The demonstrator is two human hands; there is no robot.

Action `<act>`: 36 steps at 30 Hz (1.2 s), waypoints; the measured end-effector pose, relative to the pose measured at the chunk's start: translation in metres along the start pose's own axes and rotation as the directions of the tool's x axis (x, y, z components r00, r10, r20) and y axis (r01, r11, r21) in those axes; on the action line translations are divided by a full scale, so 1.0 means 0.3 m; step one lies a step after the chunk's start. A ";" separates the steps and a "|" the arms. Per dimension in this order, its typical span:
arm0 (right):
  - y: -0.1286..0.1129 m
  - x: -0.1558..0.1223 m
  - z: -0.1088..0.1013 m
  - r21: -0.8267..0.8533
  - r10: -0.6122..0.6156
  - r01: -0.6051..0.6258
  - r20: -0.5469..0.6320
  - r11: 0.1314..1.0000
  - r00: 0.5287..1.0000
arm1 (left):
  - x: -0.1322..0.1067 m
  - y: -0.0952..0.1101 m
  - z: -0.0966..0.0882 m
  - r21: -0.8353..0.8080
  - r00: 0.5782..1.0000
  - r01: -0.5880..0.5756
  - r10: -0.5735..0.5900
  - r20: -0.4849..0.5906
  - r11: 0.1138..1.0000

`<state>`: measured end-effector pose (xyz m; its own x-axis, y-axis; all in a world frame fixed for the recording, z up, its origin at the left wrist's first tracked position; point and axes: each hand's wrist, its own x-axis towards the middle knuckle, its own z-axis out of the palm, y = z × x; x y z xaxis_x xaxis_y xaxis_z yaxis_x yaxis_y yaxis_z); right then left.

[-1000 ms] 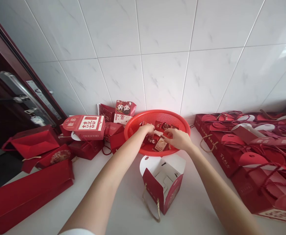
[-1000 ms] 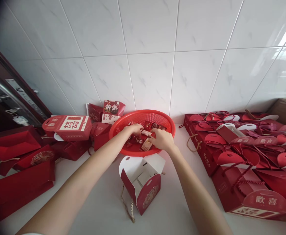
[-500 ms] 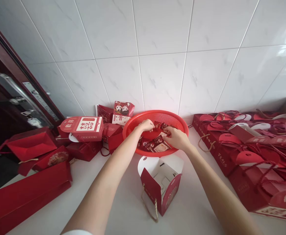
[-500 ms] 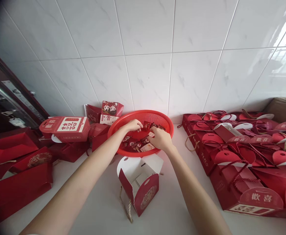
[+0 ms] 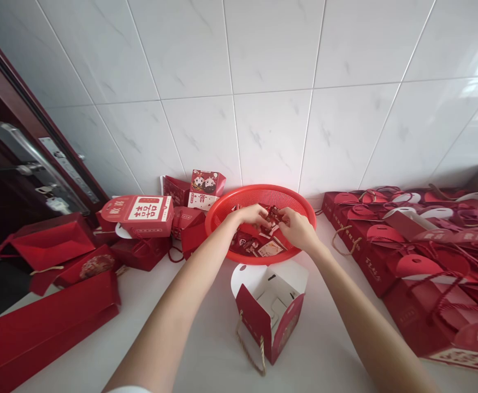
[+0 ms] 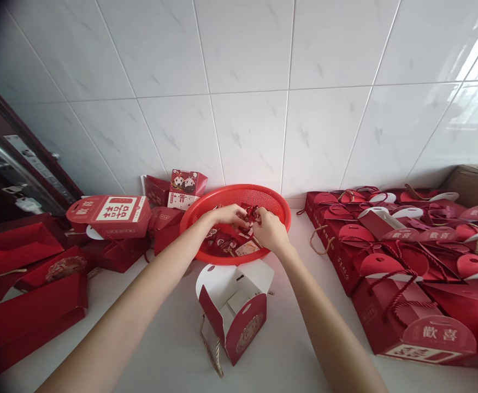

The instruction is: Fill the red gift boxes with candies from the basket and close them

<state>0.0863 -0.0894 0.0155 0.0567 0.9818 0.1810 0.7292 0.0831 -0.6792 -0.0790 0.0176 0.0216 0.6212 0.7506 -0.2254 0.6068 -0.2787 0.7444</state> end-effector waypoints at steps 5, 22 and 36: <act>0.029 0.031 -0.016 0.463 0.149 -0.049 -0.182 0.885 0.972 | -0.005 0.035 -0.004 -0.279 0.932 -0.342 0.286 -0.224 0.897; 0.047 0.040 -0.025 0.808 0.139 0.027 -0.134 0.589 0.981 | 0.015 0.077 0.007 -0.391 0.905 -0.298 0.127 -0.406 0.871; 0.029 0.024 -0.026 0.745 0.159 0.015 -0.162 0.667 0.974 | 0.127 -0.101 0.018 0.030 0.934 0.139 -0.121 -0.336 0.990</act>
<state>0.0983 -0.0829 0.0164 0.2817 0.9418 0.1832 -0.0208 0.1969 -0.9802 -0.0711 0.0516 -0.0130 0.3406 0.9359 -0.0894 0.7016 -0.1897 0.6869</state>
